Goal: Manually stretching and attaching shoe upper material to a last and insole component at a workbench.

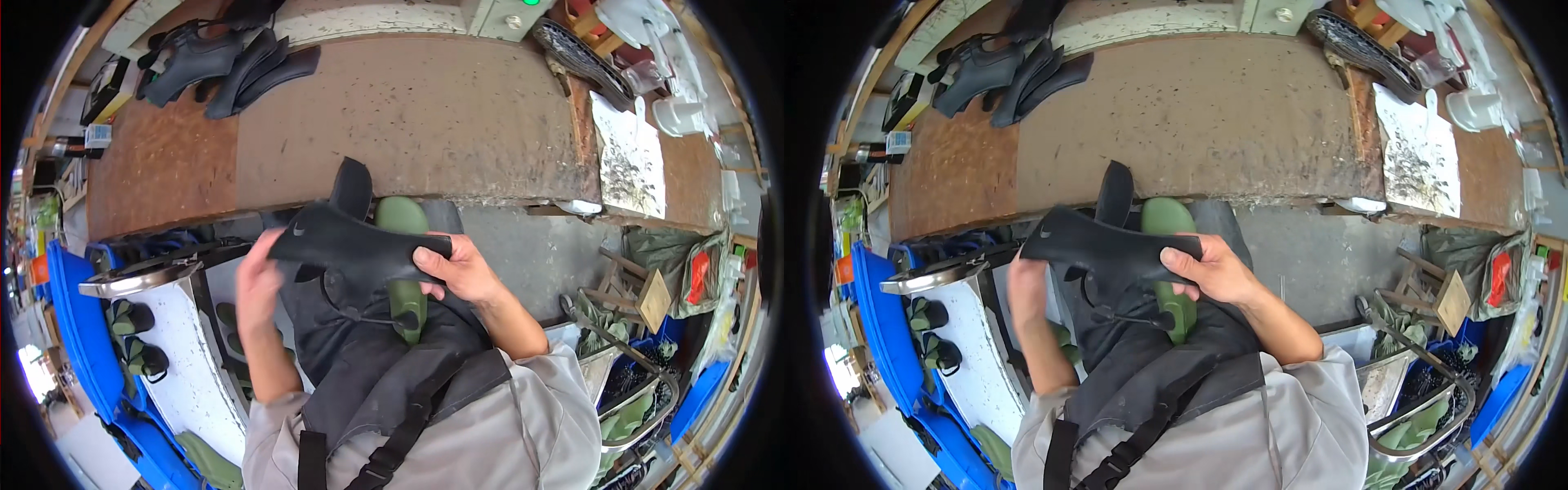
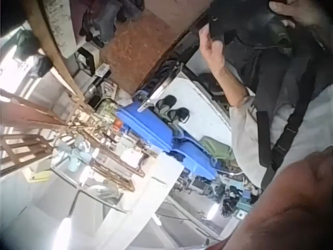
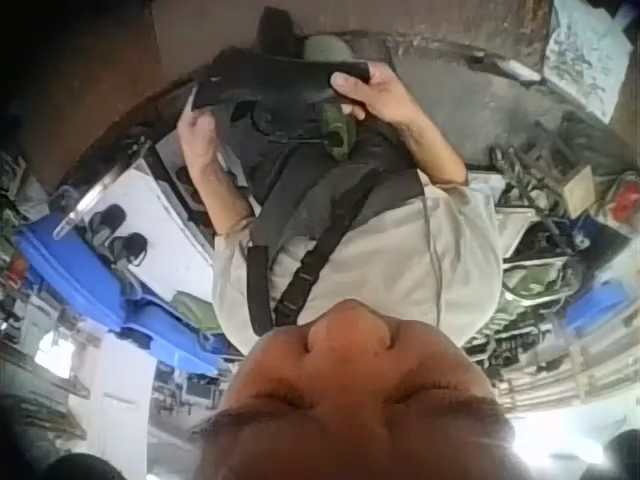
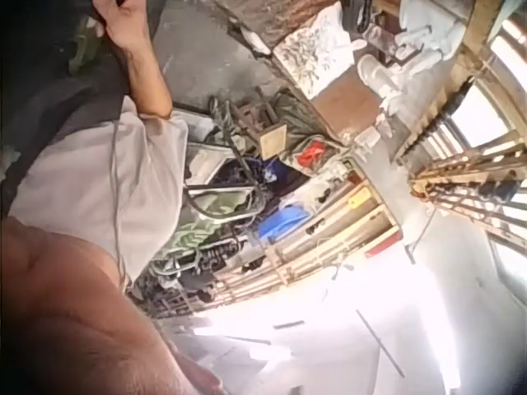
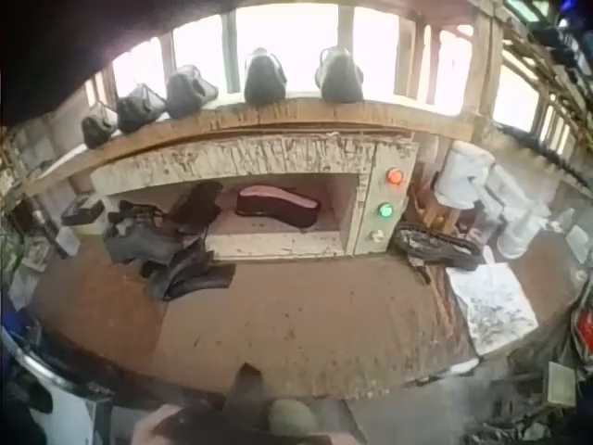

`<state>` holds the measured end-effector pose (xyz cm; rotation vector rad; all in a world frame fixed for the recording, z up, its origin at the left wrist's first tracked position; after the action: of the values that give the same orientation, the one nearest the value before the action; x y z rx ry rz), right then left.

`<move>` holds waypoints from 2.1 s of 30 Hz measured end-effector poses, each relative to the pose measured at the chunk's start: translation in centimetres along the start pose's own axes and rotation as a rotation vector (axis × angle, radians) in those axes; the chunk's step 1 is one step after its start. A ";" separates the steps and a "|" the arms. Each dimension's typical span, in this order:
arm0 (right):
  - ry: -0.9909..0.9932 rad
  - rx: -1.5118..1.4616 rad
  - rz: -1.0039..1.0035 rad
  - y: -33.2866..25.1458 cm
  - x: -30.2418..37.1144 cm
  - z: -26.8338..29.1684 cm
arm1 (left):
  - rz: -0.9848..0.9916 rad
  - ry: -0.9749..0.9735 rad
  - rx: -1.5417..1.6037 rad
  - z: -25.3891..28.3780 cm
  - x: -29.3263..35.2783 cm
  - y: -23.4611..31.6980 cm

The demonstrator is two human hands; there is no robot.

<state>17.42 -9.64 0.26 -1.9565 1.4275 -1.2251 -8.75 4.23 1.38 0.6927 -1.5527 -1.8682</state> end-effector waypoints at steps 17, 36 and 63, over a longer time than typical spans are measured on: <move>-0.132 -0.225 -0.026 1.1 0.2 0.5 | -0.291 -0.663 -0.301 -8.1 -2.9 1.0; 0.626 0.383 0.246 5.3 -0.5 5.3 | 0.486 0.296 0.127 -13.5 -2.4 -3.2; 0.321 0.558 0.875 -1.8 8.2 -6.4 | 0.242 0.123 1.144 -13.2 3.1 2.6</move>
<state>13.65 -15.42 8.27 -0.6498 1.5859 -1.3048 -0.99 -7.15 1.53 0.9785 -2.4274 -0.6082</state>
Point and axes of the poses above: each hand's wrist, its own x-axis away from the middle knuckle, its own z-axis out of the back of the hand, y = z × x, the point moved 3 cm from there along -x, towards the middle knuckle, and after that the axes turned 7 degrees about -x, right-handed, at the moved point
